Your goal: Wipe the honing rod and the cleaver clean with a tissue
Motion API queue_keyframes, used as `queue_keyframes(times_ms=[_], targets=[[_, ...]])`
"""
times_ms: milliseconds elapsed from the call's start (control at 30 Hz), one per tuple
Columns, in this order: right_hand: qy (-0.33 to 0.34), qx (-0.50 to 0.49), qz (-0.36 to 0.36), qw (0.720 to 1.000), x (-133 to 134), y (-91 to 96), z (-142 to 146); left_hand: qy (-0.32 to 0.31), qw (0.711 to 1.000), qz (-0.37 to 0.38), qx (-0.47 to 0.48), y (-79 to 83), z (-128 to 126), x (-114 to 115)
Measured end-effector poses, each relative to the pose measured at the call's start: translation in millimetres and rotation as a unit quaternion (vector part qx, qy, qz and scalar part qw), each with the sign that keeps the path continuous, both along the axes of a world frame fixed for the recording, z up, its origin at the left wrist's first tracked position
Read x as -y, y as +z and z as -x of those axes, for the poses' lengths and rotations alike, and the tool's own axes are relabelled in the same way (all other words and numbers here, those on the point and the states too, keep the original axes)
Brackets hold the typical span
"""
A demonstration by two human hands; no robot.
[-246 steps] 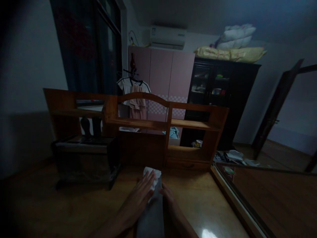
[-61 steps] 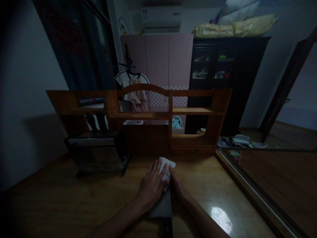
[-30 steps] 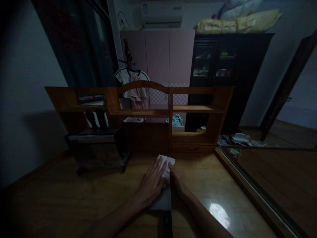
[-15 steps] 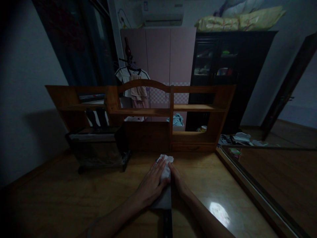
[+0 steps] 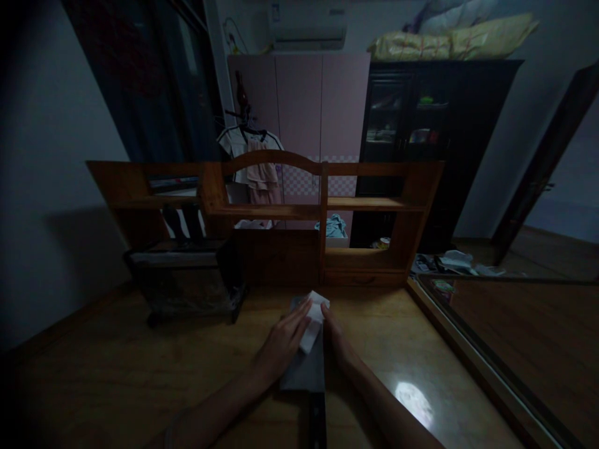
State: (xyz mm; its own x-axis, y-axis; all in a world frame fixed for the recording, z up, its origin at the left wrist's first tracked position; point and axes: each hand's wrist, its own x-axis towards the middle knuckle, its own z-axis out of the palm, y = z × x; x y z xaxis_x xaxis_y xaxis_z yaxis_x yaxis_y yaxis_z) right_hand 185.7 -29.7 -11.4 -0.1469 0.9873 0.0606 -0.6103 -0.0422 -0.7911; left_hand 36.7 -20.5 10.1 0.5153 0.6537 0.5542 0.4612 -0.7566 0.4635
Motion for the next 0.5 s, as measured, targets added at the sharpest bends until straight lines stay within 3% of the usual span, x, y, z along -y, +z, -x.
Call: queue_keyframes(times_ms=[300, 500], targets=[[-0.015, -0.032, 0.012, 0.999, 1.7, 9.8, 6.1, -0.008, 0.999, -0.028, -0.027, 1.0, 6.6, -5.2], [-0.018, -0.049, 0.005, 0.999, -1.7, 5.6, 3.2, 0.009, 0.997, -0.063, -0.043, -10.6, 14.4, -13.0]])
